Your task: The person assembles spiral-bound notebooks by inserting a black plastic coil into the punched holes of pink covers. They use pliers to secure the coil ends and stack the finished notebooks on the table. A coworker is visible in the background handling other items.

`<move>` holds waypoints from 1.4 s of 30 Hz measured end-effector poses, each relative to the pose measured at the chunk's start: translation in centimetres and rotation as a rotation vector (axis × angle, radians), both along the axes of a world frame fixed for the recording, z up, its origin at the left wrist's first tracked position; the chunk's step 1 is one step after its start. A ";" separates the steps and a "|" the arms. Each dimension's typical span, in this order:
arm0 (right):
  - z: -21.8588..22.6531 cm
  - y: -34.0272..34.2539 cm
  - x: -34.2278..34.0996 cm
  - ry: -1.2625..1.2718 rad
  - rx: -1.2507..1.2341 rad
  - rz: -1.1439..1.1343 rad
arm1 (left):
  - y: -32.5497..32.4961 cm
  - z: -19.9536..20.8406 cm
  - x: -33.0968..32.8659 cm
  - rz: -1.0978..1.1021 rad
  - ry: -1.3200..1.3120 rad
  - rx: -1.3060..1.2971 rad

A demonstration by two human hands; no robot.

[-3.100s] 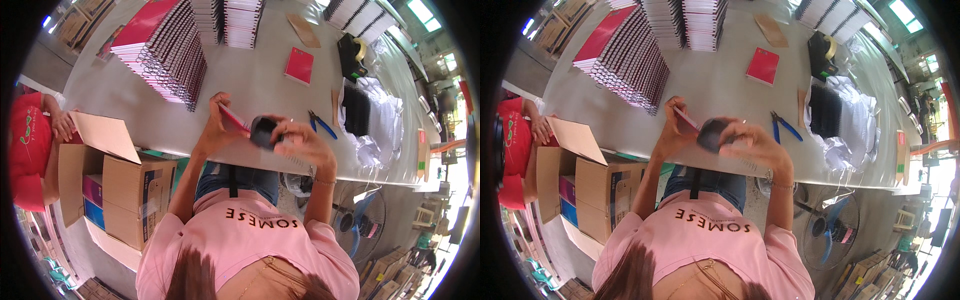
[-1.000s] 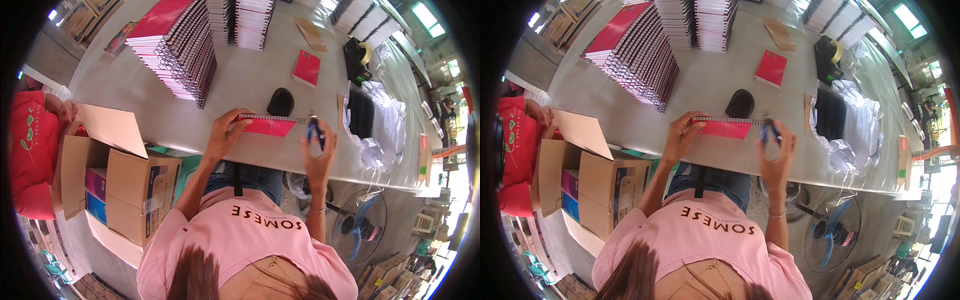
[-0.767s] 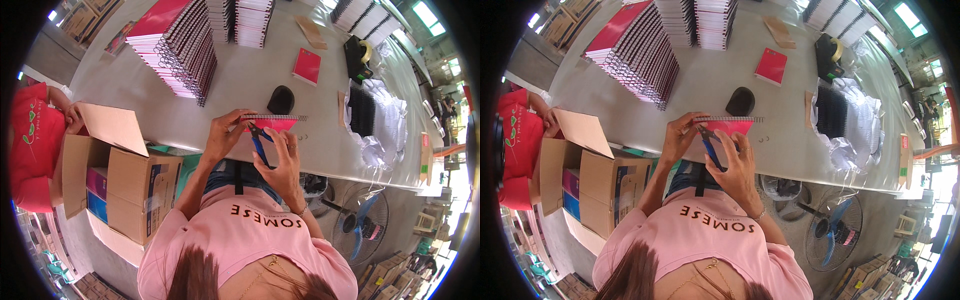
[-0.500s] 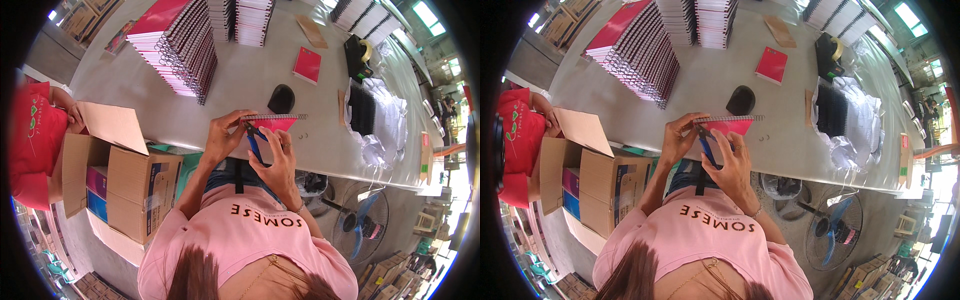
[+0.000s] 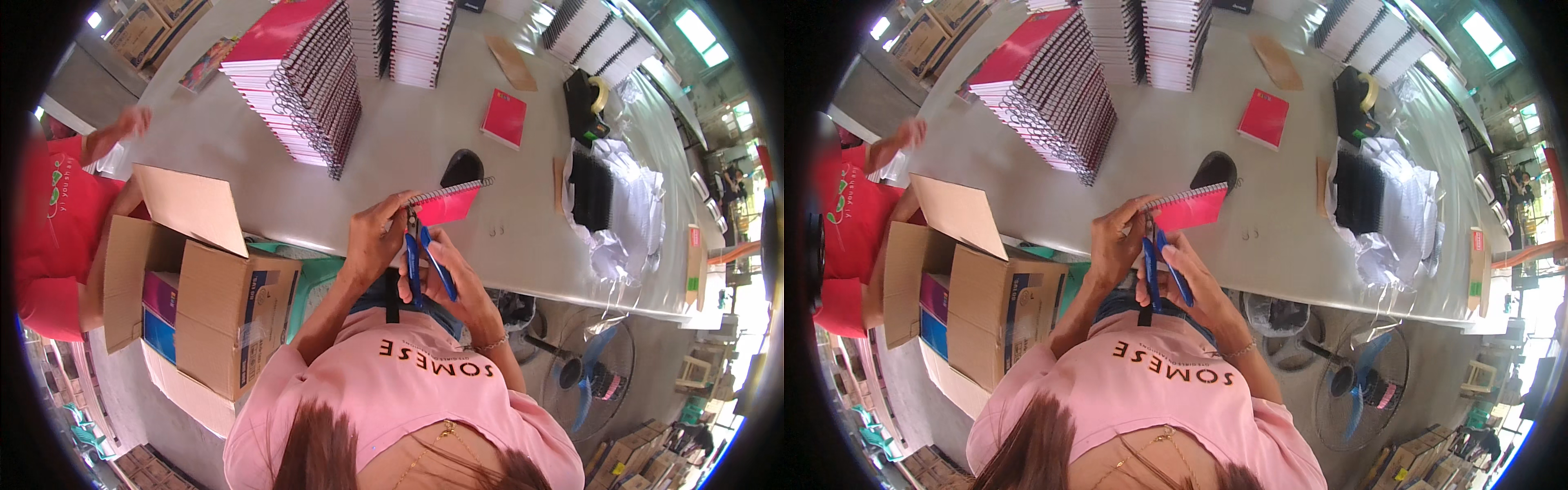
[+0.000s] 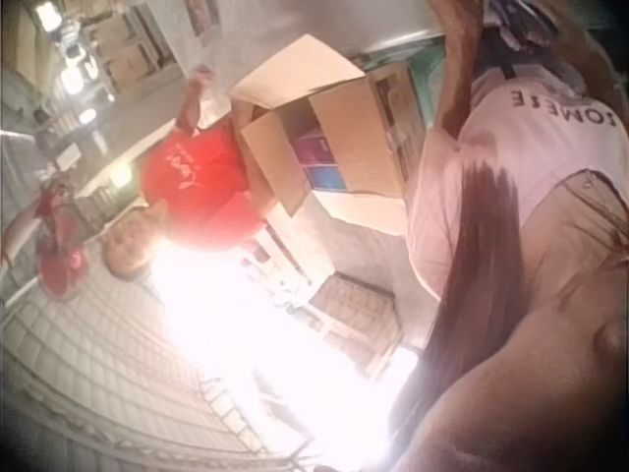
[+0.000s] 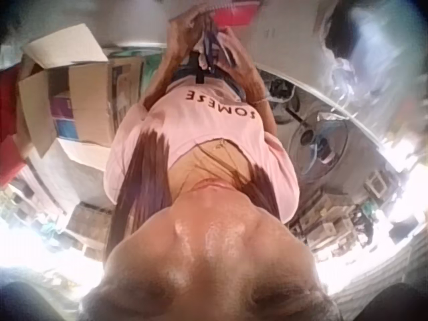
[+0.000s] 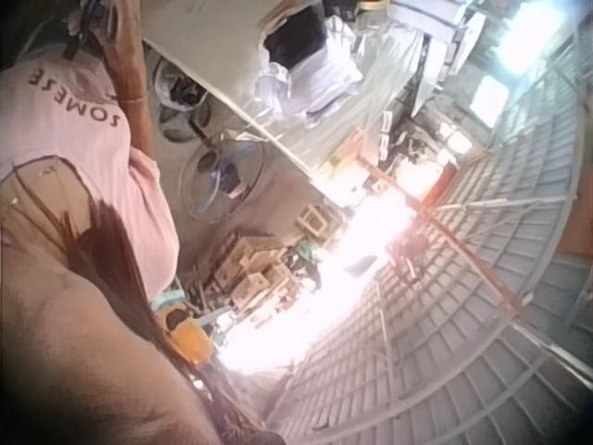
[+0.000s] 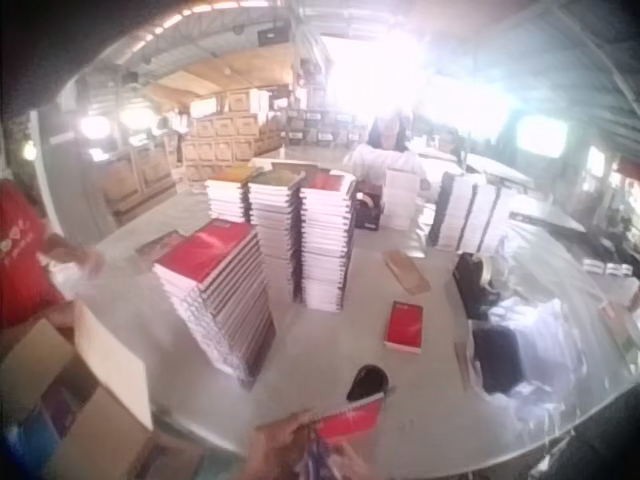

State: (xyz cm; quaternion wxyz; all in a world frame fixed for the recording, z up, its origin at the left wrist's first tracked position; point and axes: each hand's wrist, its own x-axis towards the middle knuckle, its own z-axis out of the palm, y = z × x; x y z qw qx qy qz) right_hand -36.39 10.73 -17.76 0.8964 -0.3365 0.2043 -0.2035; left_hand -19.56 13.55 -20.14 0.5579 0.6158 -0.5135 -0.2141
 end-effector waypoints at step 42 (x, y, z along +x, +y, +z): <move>-6.8 -11.0 -9.3 1.388 -1.523 -0.740 | -5.7 14.9 16.5 0.816 -0.358 -0.484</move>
